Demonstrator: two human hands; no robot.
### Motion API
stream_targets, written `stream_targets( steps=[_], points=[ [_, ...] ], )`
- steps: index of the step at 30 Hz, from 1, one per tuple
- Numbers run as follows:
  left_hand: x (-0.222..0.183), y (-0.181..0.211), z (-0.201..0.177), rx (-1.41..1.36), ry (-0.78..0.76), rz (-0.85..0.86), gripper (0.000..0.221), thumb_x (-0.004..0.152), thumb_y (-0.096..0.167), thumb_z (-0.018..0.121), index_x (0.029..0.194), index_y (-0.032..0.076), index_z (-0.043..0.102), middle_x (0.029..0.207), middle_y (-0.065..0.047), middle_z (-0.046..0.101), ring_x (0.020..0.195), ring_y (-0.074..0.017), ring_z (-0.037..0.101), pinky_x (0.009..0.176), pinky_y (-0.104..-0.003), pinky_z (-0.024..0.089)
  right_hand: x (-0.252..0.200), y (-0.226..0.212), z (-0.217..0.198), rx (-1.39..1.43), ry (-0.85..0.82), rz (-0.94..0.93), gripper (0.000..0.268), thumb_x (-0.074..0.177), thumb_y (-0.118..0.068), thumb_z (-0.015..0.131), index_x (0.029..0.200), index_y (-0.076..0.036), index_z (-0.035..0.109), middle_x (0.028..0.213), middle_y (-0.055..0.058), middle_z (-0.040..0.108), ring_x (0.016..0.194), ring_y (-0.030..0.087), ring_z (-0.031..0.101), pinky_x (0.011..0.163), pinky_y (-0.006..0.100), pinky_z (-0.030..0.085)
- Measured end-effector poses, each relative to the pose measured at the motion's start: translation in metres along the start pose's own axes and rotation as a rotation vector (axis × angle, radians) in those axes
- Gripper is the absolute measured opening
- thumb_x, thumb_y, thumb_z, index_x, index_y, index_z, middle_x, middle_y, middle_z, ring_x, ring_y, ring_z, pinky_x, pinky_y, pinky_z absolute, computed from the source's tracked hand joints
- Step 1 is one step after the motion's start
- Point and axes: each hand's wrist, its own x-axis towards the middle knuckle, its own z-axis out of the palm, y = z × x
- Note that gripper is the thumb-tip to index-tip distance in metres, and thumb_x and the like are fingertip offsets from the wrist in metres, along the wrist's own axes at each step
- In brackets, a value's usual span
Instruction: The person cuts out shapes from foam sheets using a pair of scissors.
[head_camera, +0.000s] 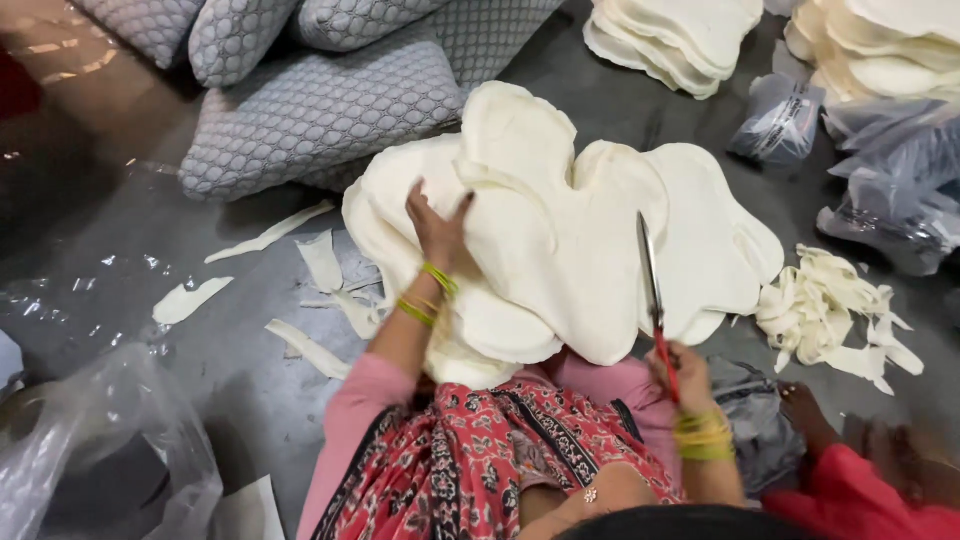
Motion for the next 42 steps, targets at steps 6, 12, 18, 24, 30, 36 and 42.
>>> stream_targets(
  steps=[6, 12, 18, 24, 30, 36, 42],
  points=[
    [0.109, 0.071, -0.009, -0.218, -0.802, -0.840, 0.095, 0.075, 0.073, 0.062, 0.144, 0.009, 0.052, 0.117, -0.025, 0.068, 0.103, -0.0361, 0.059, 0.095, -0.045, 0.051, -0.044, 0.041, 0.026, 0.295, -0.006, 0.077, 0.011, 0.092, -0.010, 0.069, 0.091, -0.004, 0.060, 0.060, 0.002, 0.054, 0.042, 0.011, 0.047, 0.040, 0.027, 0.038],
    [0.122, 0.033, 0.059, 0.335, -1.044, -0.436, 0.072, 0.082, 0.060, 0.081, 0.123, 0.001, 0.074, 0.118, -0.012, 0.071, 0.096, -0.0202, 0.068, 0.090, -0.034, 0.053, -0.047, 0.041, 0.033, 0.428, 0.017, 0.008, 0.011, 0.093, -0.010, 0.068, 0.090, -0.003, 0.059, 0.062, 0.002, 0.054, 0.043, 0.010, 0.046, 0.041, 0.026, 0.037],
    [0.121, -0.002, 0.126, -0.162, -0.846, -0.362, 0.037, 0.069, -0.001, 0.086, 0.104, -0.007, 0.073, 0.100, -0.015, 0.077, 0.084, -0.0235, 0.075, 0.078, -0.035, 0.062, -0.042, 0.042, 0.035, 0.484, 0.131, 0.054, 0.015, 0.095, -0.016, 0.066, 0.087, -0.004, 0.059, 0.060, 0.003, 0.052, 0.042, 0.012, 0.047, 0.039, 0.028, 0.037],
    [0.062, 0.184, 0.067, -0.524, -0.699, -0.090, 0.030, 0.089, 0.001, 0.084, 0.111, -0.010, 0.068, 0.108, -0.019, 0.078, 0.094, -0.0235, 0.076, 0.086, -0.034, 0.062, -0.044, 0.042, 0.030, 0.590, 0.219, -0.172, 0.024, 0.102, -0.020, 0.066, 0.086, -0.005, 0.056, 0.065, 0.002, 0.053, 0.049, 0.011, 0.047, 0.046, 0.025, 0.038],
    [-0.047, 0.230, 0.010, -0.807, -0.359, -0.266, 0.045, 0.092, 0.007, 0.072, 0.132, -0.007, 0.057, 0.121, -0.013, 0.070, 0.106, -0.0233, 0.068, 0.095, -0.037, 0.057, -0.078, 0.003, 0.010, 0.587, 0.245, -0.292, 0.023, 0.101, -0.025, 0.066, 0.092, -0.005, 0.058, 0.068, 0.001, 0.053, 0.056, 0.011, 0.050, 0.049, 0.024, 0.040],
    [-0.196, 0.060, -0.084, -0.792, -1.457, -0.693, 0.026, 0.099, 0.005, 0.073, 0.113, -0.016, 0.066, 0.109, -0.027, 0.072, 0.109, -0.0407, 0.072, 0.094, -0.048, 0.057, -0.103, -0.021, 0.002, 0.520, 0.158, -0.450, 0.030, 0.103, -0.025, 0.071, 0.089, -0.003, 0.056, 0.071, 0.004, 0.054, 0.056, 0.012, 0.051, 0.052, 0.025, 0.042],
    [-0.115, 0.187, -0.103, 0.470, -0.890, 0.358, 0.071, 0.080, 0.054, 0.078, 0.124, -0.001, 0.069, 0.124, -0.021, 0.068, 0.118, -0.0382, 0.062, 0.097, -0.049, 0.051, -0.104, -0.036, 0.023, 0.470, 0.124, -0.344, 0.023, 0.096, -0.019, 0.074, 0.098, -0.002, 0.059, 0.075, 0.002, 0.057, 0.059, 0.009, 0.052, 0.051, 0.023, 0.042]
  ],
)
